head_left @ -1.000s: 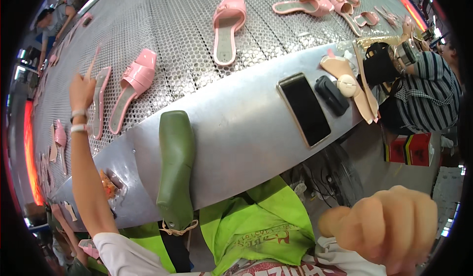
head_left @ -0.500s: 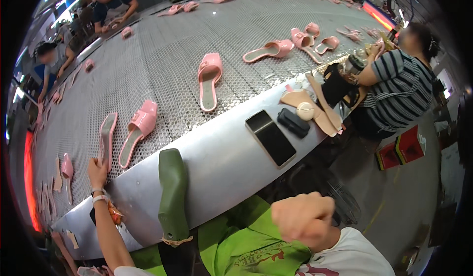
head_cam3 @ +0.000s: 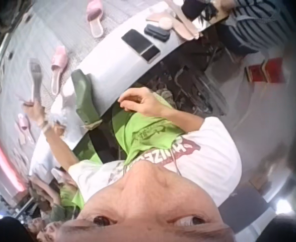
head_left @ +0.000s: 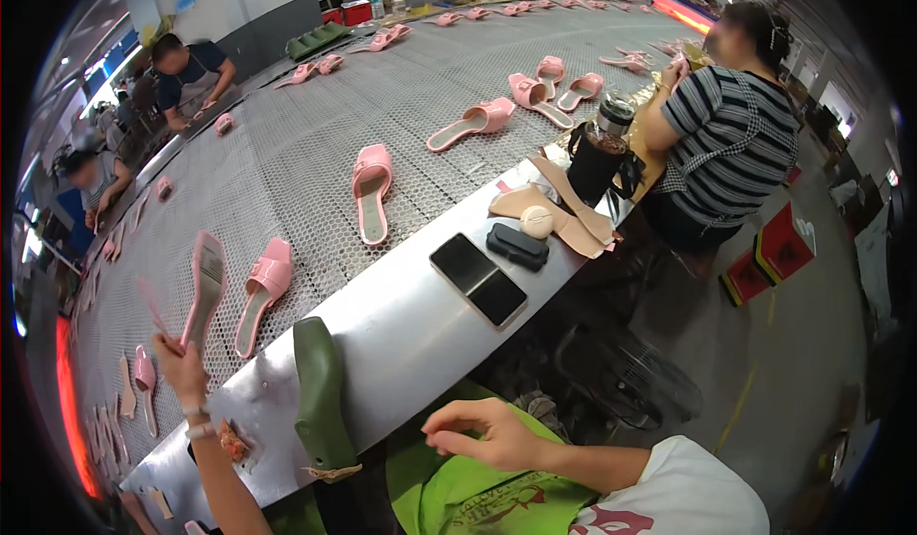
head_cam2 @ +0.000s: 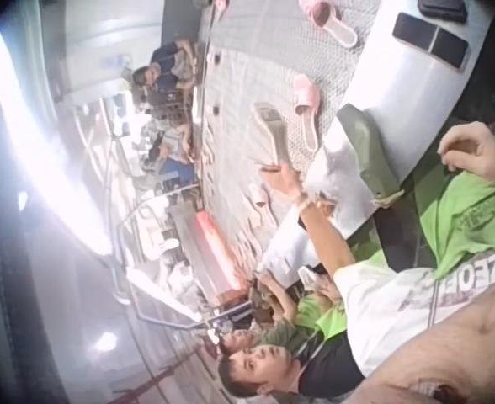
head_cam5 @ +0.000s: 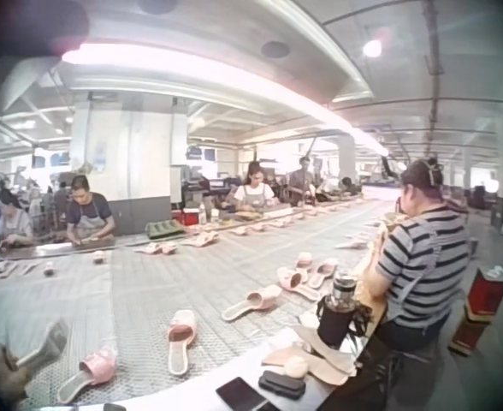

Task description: The person assembles pink slide sandals by hand on a factory assembly line. They pick up a pink upper and a green shoe last, press the upper onto the last, and then remove the finished slipper to place it on the conveyor belt. The process is repeated for multiple units throughout the clip.

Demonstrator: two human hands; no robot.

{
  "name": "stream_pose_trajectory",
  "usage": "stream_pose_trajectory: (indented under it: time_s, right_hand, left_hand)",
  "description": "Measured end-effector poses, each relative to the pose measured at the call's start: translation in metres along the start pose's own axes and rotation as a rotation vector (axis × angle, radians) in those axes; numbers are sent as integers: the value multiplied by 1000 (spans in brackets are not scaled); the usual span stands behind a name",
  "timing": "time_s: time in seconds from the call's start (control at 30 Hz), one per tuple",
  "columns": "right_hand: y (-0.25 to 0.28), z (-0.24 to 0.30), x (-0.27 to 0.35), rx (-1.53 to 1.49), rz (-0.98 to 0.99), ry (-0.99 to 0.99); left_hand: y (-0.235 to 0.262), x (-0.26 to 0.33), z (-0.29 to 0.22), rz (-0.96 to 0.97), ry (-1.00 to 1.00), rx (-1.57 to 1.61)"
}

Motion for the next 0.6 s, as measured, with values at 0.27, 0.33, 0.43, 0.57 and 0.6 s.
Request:
stream_pose_trajectory:
  time_s: [0.27,0.33,0.43,0.57,0.6]
  right_hand:
    - [-52,-48,-54,-473,104,-34]
    - [-46,-54,-59,-818,46,-6]
    - [-14,-60,-56,-900,-203,-36]
    - [13,-40,-52,-453,-216,-60]
    - [16,-38,-51,-344,-175,-71]
  left_hand:
    - [52,174,-268,28,-539,-387]
    - [40,210,-283,179,-485,-113]
    - [26,248,-283,540,-356,216]
    - [57,251,-245,400,-44,193]
    - [71,244,-235,236,33,183]
Point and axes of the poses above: each hand's wrist, its own x-axis away from the middle knuckle, its own y-axis out of the back of the hand, z = x × y, the point moved 8 cm from there along -x, towards the middle knuckle, and after that the axes turned 12 degrees about -x, right-handed, at the moved point
